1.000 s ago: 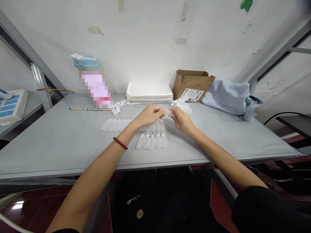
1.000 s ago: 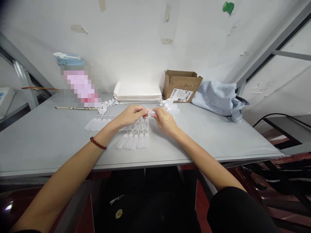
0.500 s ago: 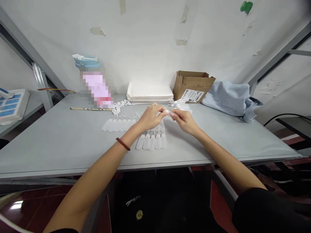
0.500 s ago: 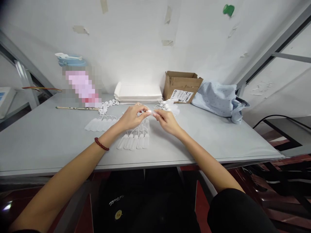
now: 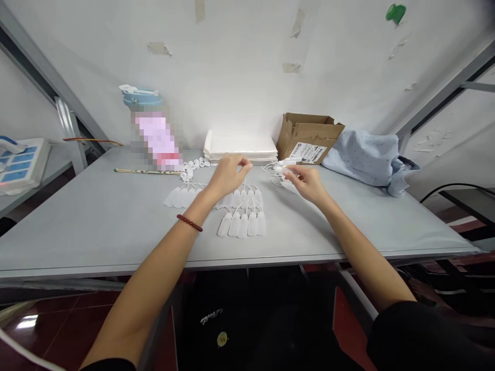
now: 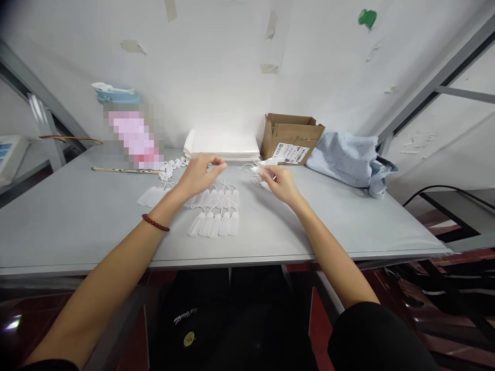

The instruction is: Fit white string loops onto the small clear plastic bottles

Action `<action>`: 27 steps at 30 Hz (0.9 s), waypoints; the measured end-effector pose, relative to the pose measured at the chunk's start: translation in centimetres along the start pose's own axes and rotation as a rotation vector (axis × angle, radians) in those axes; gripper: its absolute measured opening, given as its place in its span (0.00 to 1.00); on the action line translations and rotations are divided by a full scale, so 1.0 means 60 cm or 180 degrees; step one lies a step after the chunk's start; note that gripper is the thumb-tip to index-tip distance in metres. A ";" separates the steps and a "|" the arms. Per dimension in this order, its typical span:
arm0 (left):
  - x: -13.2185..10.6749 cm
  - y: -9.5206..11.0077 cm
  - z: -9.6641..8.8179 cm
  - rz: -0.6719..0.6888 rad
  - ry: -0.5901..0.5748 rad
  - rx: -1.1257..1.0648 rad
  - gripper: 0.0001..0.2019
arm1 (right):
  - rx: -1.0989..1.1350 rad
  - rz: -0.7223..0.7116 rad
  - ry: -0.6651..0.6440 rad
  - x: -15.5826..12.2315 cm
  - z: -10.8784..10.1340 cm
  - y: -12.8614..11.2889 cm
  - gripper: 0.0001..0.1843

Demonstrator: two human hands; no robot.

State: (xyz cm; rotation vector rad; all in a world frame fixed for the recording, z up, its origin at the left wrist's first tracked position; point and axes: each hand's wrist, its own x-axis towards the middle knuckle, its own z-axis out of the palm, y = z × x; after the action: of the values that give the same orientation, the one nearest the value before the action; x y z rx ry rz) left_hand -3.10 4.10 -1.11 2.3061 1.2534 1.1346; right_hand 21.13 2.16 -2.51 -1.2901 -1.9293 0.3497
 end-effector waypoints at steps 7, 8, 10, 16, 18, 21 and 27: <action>0.002 -0.076 -0.068 -0.0964 0.0056 0.1387 0.11 | -0.0634 -0.0083 0.0145 0.005 -0.018 0.023 0.16; 0.000 -0.086 -0.074 -0.1091 0.0042 0.1514 0.11 | -0.0714 -0.0124 0.0084 0.004 -0.018 0.024 0.16; -0.004 -0.104 -0.084 -0.1318 0.0028 0.1704 0.12 | -0.0870 -0.0190 -0.0041 0.004 -0.019 0.026 0.14; -0.012 -0.132 -0.100 -0.1599 -0.0098 0.1899 0.14 | -0.1155 -0.0100 -0.0383 0.004 -0.023 0.033 0.11; -0.013 -0.137 -0.100 -0.1631 -0.0131 0.1986 0.15 | -0.1229 -0.0064 -0.0467 0.004 -0.024 0.034 0.10; -0.014 -0.141 -0.097 -0.1632 -0.0139 0.2111 0.17 | -0.1352 -0.0037 -0.0564 0.003 -0.025 0.038 0.09; -0.011 -0.155 -0.088 -0.1562 -0.0249 0.2168 0.20 | -0.1445 0.0072 -0.0714 0.001 -0.029 0.041 0.07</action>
State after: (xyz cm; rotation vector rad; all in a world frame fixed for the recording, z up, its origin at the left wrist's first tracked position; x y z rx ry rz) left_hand -12.67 8.40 -3.22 2.1930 2.2696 0.4829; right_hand 24.00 3.02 -2.83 -1.6171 -2.2721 0.0661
